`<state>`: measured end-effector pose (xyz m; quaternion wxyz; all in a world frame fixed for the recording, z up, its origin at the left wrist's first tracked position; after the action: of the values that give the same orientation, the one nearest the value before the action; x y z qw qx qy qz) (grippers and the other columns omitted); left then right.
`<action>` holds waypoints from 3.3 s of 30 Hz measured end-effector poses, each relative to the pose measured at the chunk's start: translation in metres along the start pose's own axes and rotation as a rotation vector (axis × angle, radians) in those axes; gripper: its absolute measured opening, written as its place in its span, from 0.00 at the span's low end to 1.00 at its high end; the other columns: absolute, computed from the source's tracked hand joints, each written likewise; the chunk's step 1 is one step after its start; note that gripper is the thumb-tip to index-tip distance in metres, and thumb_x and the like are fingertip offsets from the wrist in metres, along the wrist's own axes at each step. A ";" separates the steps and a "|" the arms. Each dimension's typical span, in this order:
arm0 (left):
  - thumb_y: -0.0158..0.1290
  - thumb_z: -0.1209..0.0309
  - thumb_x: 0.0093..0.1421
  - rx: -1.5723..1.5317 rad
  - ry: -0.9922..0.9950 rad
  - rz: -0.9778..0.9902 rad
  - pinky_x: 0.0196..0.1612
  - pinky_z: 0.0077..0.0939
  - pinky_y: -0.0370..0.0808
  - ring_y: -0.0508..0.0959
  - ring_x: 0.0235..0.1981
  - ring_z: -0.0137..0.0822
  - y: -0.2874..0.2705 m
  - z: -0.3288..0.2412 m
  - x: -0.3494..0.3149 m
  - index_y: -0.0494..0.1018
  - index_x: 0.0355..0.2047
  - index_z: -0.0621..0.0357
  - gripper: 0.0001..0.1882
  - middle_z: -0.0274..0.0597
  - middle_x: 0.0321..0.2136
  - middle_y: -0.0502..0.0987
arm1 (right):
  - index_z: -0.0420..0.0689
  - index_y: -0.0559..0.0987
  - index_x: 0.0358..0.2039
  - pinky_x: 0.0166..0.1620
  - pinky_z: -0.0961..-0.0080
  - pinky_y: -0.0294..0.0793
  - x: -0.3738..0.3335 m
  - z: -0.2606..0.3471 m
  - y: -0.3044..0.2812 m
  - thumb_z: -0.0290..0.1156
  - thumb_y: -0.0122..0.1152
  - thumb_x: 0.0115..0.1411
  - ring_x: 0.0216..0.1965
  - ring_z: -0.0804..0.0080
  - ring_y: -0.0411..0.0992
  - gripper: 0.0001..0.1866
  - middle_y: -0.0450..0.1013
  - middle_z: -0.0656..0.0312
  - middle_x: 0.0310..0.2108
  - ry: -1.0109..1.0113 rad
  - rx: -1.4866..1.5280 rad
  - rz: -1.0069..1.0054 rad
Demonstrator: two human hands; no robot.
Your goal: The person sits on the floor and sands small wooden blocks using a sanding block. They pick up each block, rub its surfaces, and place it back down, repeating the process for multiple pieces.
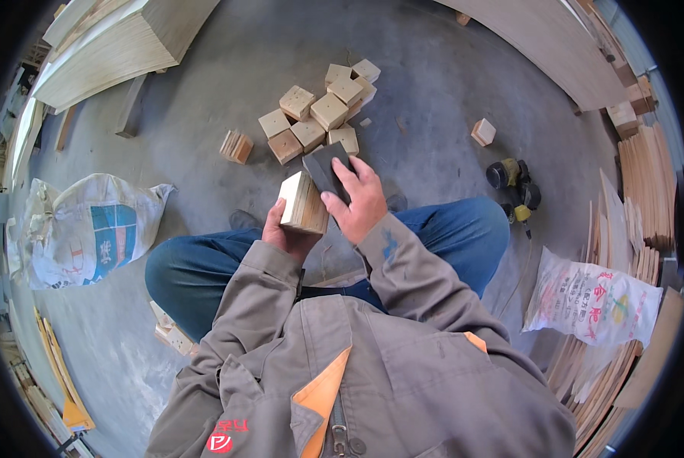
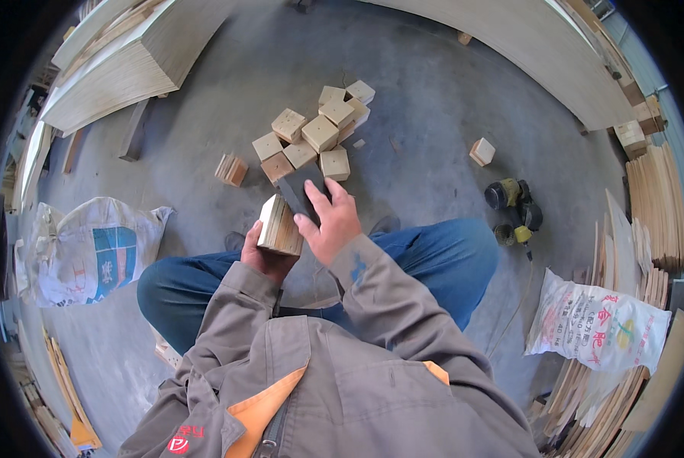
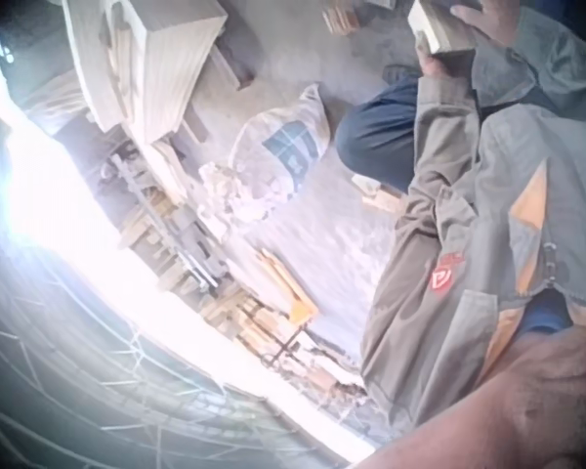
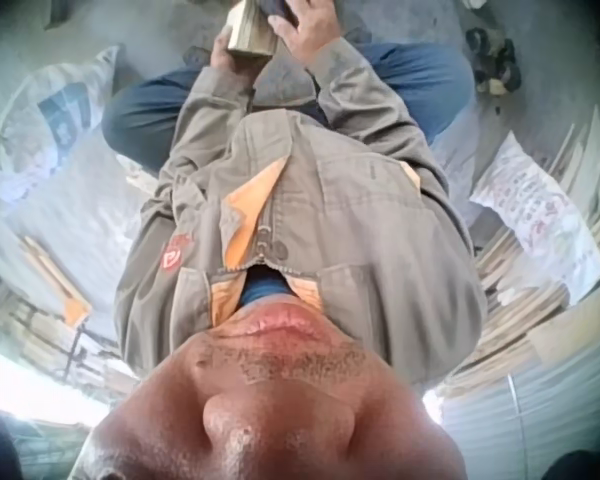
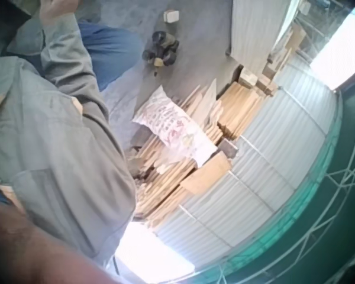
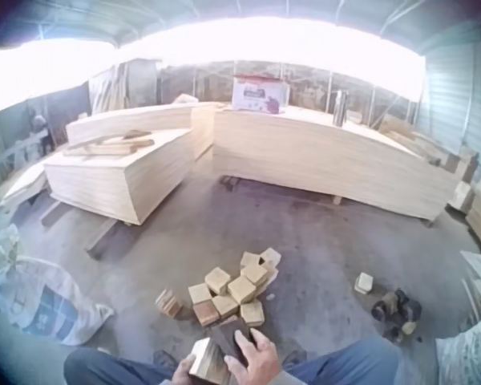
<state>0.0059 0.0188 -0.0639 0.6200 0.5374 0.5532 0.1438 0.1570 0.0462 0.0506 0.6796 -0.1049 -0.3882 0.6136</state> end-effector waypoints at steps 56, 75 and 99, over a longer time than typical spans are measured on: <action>0.62 0.55 0.61 0.237 0.105 0.105 0.64 0.47 0.70 0.74 0.61 0.44 0.003 -0.017 0.008 0.62 0.67 0.54 0.38 0.44 0.61 0.73 | 0.34 0.74 0.61 0.64 0.67 0.68 -0.017 -0.043 -0.011 0.37 0.69 0.61 0.61 0.57 0.71 0.31 0.71 0.46 0.59 0.346 0.514 0.069; 0.57 0.51 0.64 0.072 0.054 -0.194 0.66 0.63 0.64 0.70 0.63 0.54 0.000 -0.024 -0.009 0.64 0.65 0.51 0.34 0.49 0.61 0.71 | 0.34 0.73 0.61 0.64 0.65 0.68 -0.020 -0.018 0.005 0.37 0.69 0.60 0.62 0.52 0.69 0.32 0.69 0.42 0.61 0.179 0.384 0.182; 0.59 0.54 0.63 0.027 0.145 -0.211 0.63 0.55 0.71 0.73 0.60 0.53 -0.010 -0.023 0.003 0.63 0.66 0.56 0.36 0.50 0.59 0.72 | 0.35 0.73 0.62 0.64 0.62 0.67 -0.028 0.010 0.003 0.37 0.69 0.60 0.62 0.46 0.68 0.32 0.67 0.38 0.61 0.070 0.242 0.183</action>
<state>-0.0169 0.0289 -0.0689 0.5828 0.4729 0.6518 0.1086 0.1494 0.0179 0.0440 0.6416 -0.0783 -0.2764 0.7112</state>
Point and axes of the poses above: each hand's wrist, its own x-axis towards the middle knuckle, its own y-axis out of the palm, z = x × y, the point moved 8 cm from there along x, towards the middle knuckle
